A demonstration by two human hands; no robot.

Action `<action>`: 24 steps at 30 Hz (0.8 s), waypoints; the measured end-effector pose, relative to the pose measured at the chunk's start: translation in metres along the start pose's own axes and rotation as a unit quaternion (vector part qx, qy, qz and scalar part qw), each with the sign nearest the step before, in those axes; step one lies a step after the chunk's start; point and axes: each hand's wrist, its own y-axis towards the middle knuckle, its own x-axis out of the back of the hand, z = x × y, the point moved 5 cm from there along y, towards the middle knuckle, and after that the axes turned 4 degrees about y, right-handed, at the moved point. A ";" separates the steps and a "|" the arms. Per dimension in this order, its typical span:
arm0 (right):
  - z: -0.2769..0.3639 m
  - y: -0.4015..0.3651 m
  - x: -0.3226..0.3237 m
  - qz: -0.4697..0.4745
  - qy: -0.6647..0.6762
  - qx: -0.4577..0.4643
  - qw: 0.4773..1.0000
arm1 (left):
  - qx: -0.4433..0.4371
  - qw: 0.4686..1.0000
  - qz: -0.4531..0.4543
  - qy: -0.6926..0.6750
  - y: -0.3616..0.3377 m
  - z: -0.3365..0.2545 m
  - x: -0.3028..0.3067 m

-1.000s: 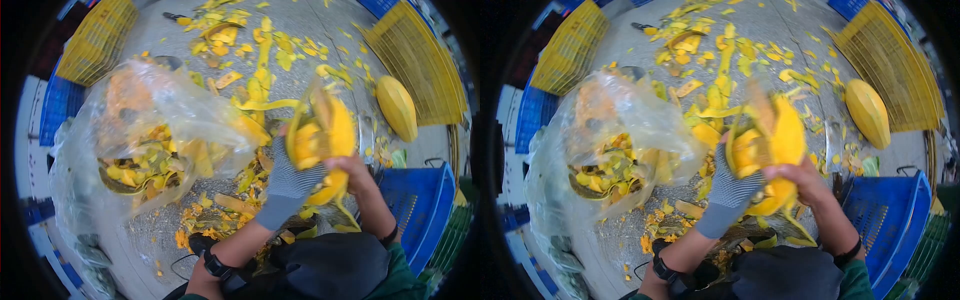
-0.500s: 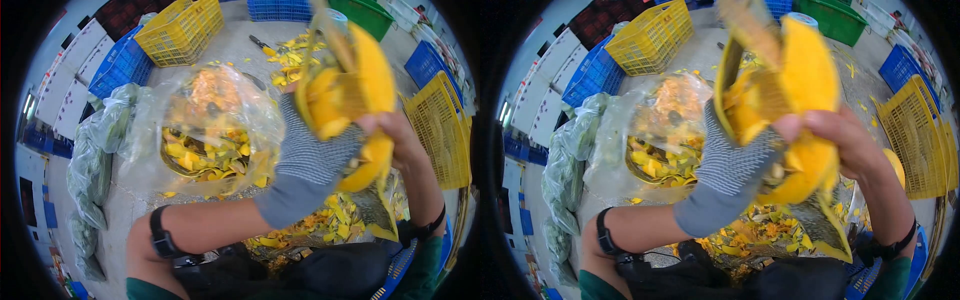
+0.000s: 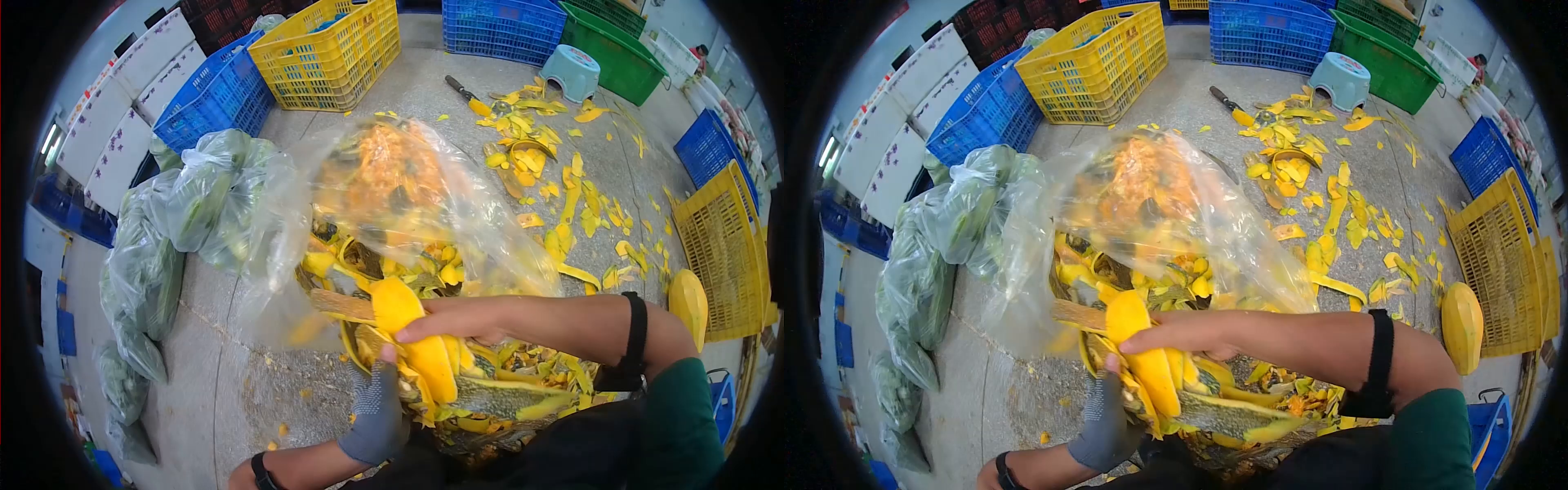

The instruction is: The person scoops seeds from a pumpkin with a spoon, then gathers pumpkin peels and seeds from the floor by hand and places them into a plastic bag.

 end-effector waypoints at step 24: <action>-0.034 -0.001 0.166 -0.229 -0.732 -0.037 0.641 | -0.253 0.907 -0.165 0.294 0.118 -0.099 0.180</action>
